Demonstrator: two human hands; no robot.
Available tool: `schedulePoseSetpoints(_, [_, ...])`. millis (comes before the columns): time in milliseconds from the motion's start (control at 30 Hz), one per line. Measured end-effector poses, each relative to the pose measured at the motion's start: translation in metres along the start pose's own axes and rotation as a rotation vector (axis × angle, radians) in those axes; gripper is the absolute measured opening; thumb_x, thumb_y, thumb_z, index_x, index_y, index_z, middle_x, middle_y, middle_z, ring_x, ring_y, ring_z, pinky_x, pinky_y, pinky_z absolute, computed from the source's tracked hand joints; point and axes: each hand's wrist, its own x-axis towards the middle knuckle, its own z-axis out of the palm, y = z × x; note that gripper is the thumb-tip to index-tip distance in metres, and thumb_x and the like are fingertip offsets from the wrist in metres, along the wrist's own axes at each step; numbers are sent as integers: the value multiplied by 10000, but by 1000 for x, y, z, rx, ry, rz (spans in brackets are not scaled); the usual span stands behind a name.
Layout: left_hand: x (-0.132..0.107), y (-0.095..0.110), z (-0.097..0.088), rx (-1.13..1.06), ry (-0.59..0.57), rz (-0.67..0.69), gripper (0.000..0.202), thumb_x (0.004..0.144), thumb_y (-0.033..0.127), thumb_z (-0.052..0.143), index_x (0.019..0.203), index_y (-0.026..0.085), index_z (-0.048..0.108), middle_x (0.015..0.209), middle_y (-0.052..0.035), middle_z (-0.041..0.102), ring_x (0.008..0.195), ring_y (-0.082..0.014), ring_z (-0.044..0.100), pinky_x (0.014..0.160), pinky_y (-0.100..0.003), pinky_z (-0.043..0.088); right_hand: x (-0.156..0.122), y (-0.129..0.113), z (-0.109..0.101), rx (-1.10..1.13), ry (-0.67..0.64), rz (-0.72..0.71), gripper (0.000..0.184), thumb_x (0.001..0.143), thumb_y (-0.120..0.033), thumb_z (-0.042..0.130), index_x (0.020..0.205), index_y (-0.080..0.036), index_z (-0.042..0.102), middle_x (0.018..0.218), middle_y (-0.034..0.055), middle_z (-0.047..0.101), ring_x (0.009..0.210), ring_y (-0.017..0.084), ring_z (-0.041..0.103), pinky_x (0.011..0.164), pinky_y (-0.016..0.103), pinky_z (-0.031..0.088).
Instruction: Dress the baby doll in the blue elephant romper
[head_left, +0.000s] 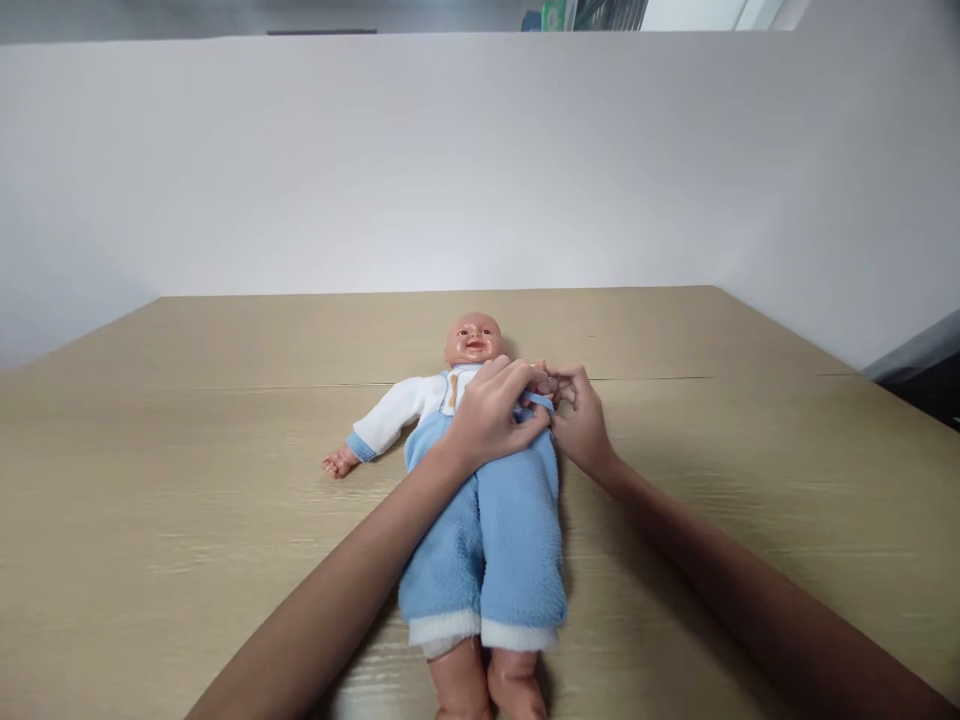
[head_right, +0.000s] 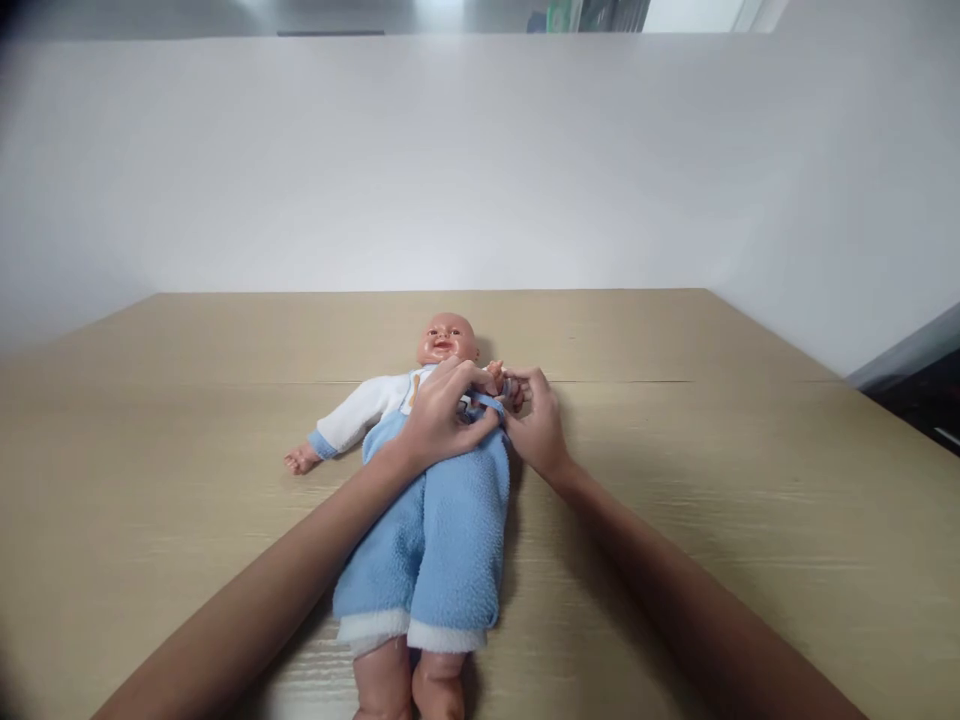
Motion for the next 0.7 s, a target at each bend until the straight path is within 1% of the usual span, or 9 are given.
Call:
schedulePoseSetpoints(100, [1,3,-1,43,74,3,175,869,172,627,1026,239,590,939,-47,698,918,-245,595,882,-410,485,-4,-5,-6,-82,-94,-144,201,1024,-382,685,1193,-285,636,1019,39,654,875,213,614,810,382,534])
schedulePoseSetpoints(167, [4,5,-2,17,113,-63,162,855,157,632,985,240,585,948,-42,699,943,-239,601,912,-405,479,-5,-9,-10,-128,-134,-235,114,1076,-336,583,1147,-274,647,1036,55,643,923,228,616,831,401,522])
schedulePoseSetpoints(267, [11,3,-3,-78,135,-271,137,860,154,625,966,237,598,978,-26,704,956,-216,617,935,-376,478,-7,-15,-11,-165,-142,-328,86,1071,-284,572,1119,-268,642,1020,63,624,927,240,609,830,414,523])
schedulePoseSetpoints(333, [16,-3,-3,-141,74,-471,90,873,190,629,949,233,609,952,-10,706,912,-198,628,880,-345,483,-10,-19,-9,-191,-121,-355,91,1040,-263,630,1128,-268,654,1034,67,623,915,239,607,830,416,532])
schedulePoseSetpoints(400, [19,-9,-3,-155,-29,-637,41,884,247,640,912,229,618,896,8,700,861,-187,631,805,-323,465,-12,-22,-7,-201,-89,-334,88,1033,-258,648,1116,-269,676,1059,75,640,949,245,623,870,427,538])
schedulePoseSetpoints(433, [21,-12,-4,-147,-82,-683,51,890,273,640,885,227,619,865,16,693,836,-181,627,774,-316,449,-13,-23,-5,-184,-75,-297,70,1042,-269,640,1097,-269,682,1064,76,649,972,248,631,894,431,539])
schedulePoseSetpoints(500, [23,-16,-5,-117,-158,-706,122,911,304,625,824,222,605,814,26,668,800,-171,610,734,-309,413,-15,-23,-2,-77,-51,-157,85,1067,-325,611,1074,-270,675,1037,65,657,980,243,641,914,421,542])
schedulePoseSetpoints(633, [26,-21,-8,-81,-247,-695,246,931,347,628,737,219,547,714,40,586,750,-164,564,686,-310,355,-15,-14,6,333,15,260,251,1067,-514,584,1059,-267,629,989,33,649,934,214,643,891,369,561])
schedulePoseSetpoints(700, [26,-24,-9,-92,-285,-697,274,932,386,639,733,218,553,711,38,581,755,-168,563,682,-311,348,-12,-8,9,481,37,390,325,1025,-579,621,971,-259,606,936,15,621,901,201,630,867,343,562])
